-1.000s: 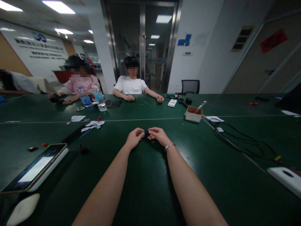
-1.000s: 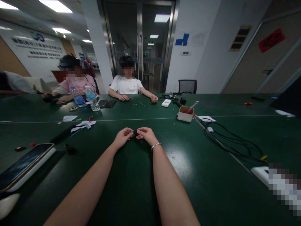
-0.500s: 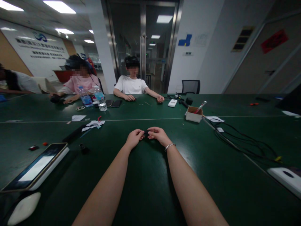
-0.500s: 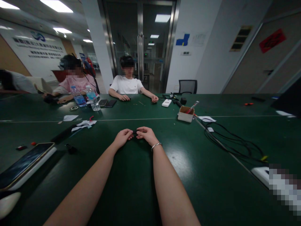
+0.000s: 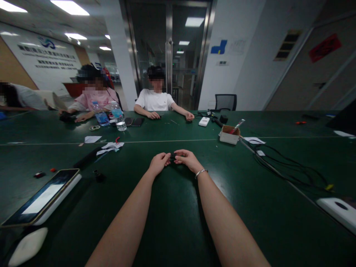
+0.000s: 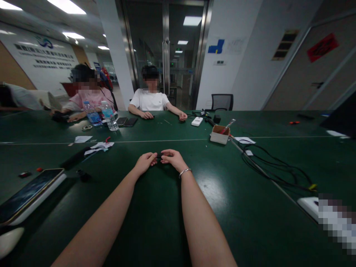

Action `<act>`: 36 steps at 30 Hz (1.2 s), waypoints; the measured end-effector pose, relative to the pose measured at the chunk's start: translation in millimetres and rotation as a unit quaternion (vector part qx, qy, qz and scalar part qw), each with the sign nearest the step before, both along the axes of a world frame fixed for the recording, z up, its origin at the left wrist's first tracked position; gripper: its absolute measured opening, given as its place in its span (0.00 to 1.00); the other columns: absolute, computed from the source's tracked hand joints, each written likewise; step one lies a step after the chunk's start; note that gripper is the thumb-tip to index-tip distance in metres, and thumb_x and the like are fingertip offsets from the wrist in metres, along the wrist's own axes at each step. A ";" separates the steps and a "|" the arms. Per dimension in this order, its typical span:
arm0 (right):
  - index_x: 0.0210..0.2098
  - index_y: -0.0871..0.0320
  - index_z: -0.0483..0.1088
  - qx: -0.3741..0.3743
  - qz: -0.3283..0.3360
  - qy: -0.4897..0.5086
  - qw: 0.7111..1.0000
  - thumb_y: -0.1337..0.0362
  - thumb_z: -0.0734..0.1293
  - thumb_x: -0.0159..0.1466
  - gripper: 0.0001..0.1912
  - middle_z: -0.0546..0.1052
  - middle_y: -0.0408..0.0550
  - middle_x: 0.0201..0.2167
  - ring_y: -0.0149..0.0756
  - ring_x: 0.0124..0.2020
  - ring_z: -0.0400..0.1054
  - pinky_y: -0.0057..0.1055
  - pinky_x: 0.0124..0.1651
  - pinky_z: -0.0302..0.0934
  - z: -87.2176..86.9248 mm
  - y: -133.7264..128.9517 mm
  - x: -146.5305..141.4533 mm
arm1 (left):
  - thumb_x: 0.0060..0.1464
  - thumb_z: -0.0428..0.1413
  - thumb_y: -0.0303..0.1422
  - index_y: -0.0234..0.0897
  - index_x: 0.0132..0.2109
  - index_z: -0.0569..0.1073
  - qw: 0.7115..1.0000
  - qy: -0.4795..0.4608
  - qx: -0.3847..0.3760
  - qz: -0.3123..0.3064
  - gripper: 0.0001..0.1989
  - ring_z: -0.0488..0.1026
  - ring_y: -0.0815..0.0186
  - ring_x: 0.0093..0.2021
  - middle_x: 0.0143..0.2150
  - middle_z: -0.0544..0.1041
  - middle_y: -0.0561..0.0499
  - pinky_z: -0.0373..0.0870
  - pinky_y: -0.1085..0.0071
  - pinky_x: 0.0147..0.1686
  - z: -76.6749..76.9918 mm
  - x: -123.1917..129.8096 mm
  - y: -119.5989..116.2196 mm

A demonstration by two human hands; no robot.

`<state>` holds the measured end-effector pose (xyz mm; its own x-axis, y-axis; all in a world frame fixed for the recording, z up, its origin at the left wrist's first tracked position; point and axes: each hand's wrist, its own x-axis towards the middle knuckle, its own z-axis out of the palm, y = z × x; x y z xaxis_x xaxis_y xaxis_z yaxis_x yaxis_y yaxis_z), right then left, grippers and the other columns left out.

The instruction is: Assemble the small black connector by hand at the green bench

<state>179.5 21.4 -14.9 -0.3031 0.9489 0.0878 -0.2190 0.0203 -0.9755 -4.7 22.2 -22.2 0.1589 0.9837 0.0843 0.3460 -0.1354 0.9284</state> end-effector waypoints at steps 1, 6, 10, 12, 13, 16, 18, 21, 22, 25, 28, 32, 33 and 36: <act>0.40 0.62 0.72 0.001 0.001 0.002 1.000 0.69 0.74 0.49 0.18 0.77 0.48 0.34 0.30 0.29 0.75 0.27 0.36 0.72 -0.2 0.1 0.1 | 0.51 0.49 0.52 0.34 0.33 0.72 1.000 0.001 -0.002 0.001 0.23 0.70 0.68 0.25 0.26 0.75 0.50 0.65 0.73 0.27 0.6 0.2 -0.5; 0.40 0.61 0.73 0.009 0.001 -0.001 1.000 0.70 0.74 0.49 0.18 0.77 0.48 0.36 0.29 0.29 0.74 0.28 0.38 0.72 -0.3 -0.5 0.2 | 0.51 0.49 0.53 0.34 0.31 0.72 1.000 0.004 -0.010 0.015 0.24 0.69 0.69 0.24 0.24 0.74 0.50 0.65 0.73 0.26 4.6 2.6 -3.6; 0.41 0.61 0.73 0.005 -0.006 -0.011 1.000 0.70 0.74 0.51 0.17 0.77 0.48 0.35 0.30 0.29 0.75 0.28 0.37 0.72 -0.3 -0.2 -0.3 | 0.51 0.49 0.52 0.35 0.31 0.72 1.000 0.011 -0.003 0.010 0.23 0.69 0.68 0.25 0.25 0.74 0.50 0.65 0.73 0.27 8.2 3.0 -6.3; 0.40 0.62 0.73 0.003 -0.012 -0.015 1.000 0.70 0.73 0.51 0.16 0.77 0.48 0.32 0.30 0.28 0.74 0.26 0.35 0.72 -0.2 0.1 -0.6 | 0.51 0.49 0.52 0.35 0.32 0.72 1.000 0.014 0.001 0.004 0.22 0.70 0.68 0.25 0.26 0.74 0.50 0.65 0.73 0.28 8.5 2.4 -6.6; 0.40 0.63 0.73 0.001 -0.015 -0.016 1.000 0.69 0.73 0.52 0.16 0.77 0.48 0.31 0.30 0.28 0.74 0.25 0.34 0.71 -0.1 0.2 -0.8 | 0.51 0.49 0.51 0.35 0.32 0.72 1.000 0.013 0.003 0.001 0.22 0.70 0.68 0.26 0.27 0.75 0.50 0.65 0.73 0.28 8.1 2.0 -6.4; 0.38 0.63 0.74 -0.005 -0.026 -0.015 1.000 0.68 0.73 0.52 0.13 0.78 0.47 0.27 0.30 0.27 0.74 0.24 0.32 0.71 0.6 0.0 -1.3 | 0.52 0.50 0.49 0.36 0.33 0.72 1.000 0.006 0.013 -0.007 0.20 0.70 0.68 0.27 0.28 0.75 0.50 0.65 0.73 0.28 5.7 1.5 -5.2; 0.37 0.63 0.74 -0.010 -0.033 -0.011 0.999 0.68 0.73 0.52 0.13 0.78 0.47 0.27 0.30 0.26 0.74 0.24 0.30 0.70 1.0 -0.1 -1.7 | 0.51 0.51 0.48 0.36 0.34 0.72 1.000 -0.004 0.015 -0.008 0.18 0.70 0.68 0.28 0.29 0.75 0.50 0.66 0.73 0.29 3.9 1.6 -4.6; 0.35 0.63 0.74 -0.017 -0.040 -0.007 0.999 0.67 0.74 0.51 0.12 0.77 0.47 0.26 0.29 0.25 0.73 0.23 0.29 0.70 1.2 0.2 -2.3 | 0.50 0.53 0.45 0.35 0.36 0.71 0.999 -0.029 0.013 -0.010 0.16 0.70 0.69 0.29 0.30 0.75 0.50 0.66 0.73 0.30 2.5 2.1 -5.1; 0.35 0.64 0.74 -0.018 -0.041 -0.006 0.999 0.67 0.74 0.51 0.12 0.77 0.47 0.25 0.29 0.24 0.73 0.23 0.29 0.70 1.1 0.5 -2.4 | 0.49 0.54 0.44 0.35 0.37 0.71 0.999 -0.038 0.013 -0.013 0.16 0.70 0.69 0.30 0.31 0.74 0.50 0.66 0.73 0.30 2.4 2.1 -5.3; 0.35 0.64 0.74 -0.018 -0.040 -0.002 0.999 0.67 0.74 0.52 0.12 0.77 0.47 0.24 0.29 0.24 0.73 0.22 0.28 0.69 0.4 1.5 -2.6 | 0.46 0.57 0.42 0.36 0.39 0.70 0.998 -0.060 0.020 -0.019 0.16 0.70 0.68 0.31 0.32 0.73 0.51 0.66 0.73 0.29 2.6 1.6 -5.9; 0.35 0.64 0.74 -0.018 -0.036 0.000 0.999 0.67 0.73 0.52 0.11 0.78 0.48 0.25 0.29 0.24 0.73 0.22 0.27 0.69 -0.4 2.3 -2.5 | 0.45 0.59 0.41 0.37 0.40 0.70 0.997 -0.071 0.028 -0.028 0.16 0.69 0.69 0.31 0.33 0.73 0.52 0.66 0.74 0.28 3.5 0.8 -5.9; 0.35 0.64 0.73 -0.023 -0.037 0.001 0.999 0.67 0.73 0.53 0.10 0.77 0.48 0.23 0.29 0.23 0.73 0.22 0.27 0.68 -1.3 3.4 -2.6 | 0.43 0.60 0.37 0.37 0.39 0.69 0.995 -0.079 0.041 -0.032 0.16 0.70 0.70 0.31 0.33 0.72 0.52 0.67 0.74 0.27 7.1 1.3 -8.1; 0.35 0.64 0.73 -0.025 -0.038 0.001 0.999 0.67 0.73 0.54 0.10 0.77 0.47 0.23 0.29 0.23 0.72 0.22 0.26 0.68 -1.5 3.8 -2.7 | 0.43 0.60 0.37 0.37 0.39 0.69 0.995 -0.082 0.044 -0.033 0.16 0.70 0.70 0.31 0.34 0.72 0.51 0.67 0.74 0.28 8.3 1.7 -9.1; 0.34 0.64 0.73 -0.028 -0.042 0.002 0.999 0.67 0.72 0.54 0.09 0.76 0.47 0.22 0.29 0.22 0.72 0.22 0.26 0.68 -1.8 4.6 -2.9 | 0.45 0.59 0.39 0.37 0.41 0.69 0.994 -0.094 0.042 -0.030 0.16 0.71 0.68 0.35 0.37 0.73 0.50 0.69 0.74 0.29 11.7 2.7 -12.2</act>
<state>176.6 26.0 -16.7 -0.2221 0.9744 0.0344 -0.2237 -0.0165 -0.9745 -2.0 10.1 -10.5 0.1907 0.9611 0.1999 0.1557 -0.2306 0.9605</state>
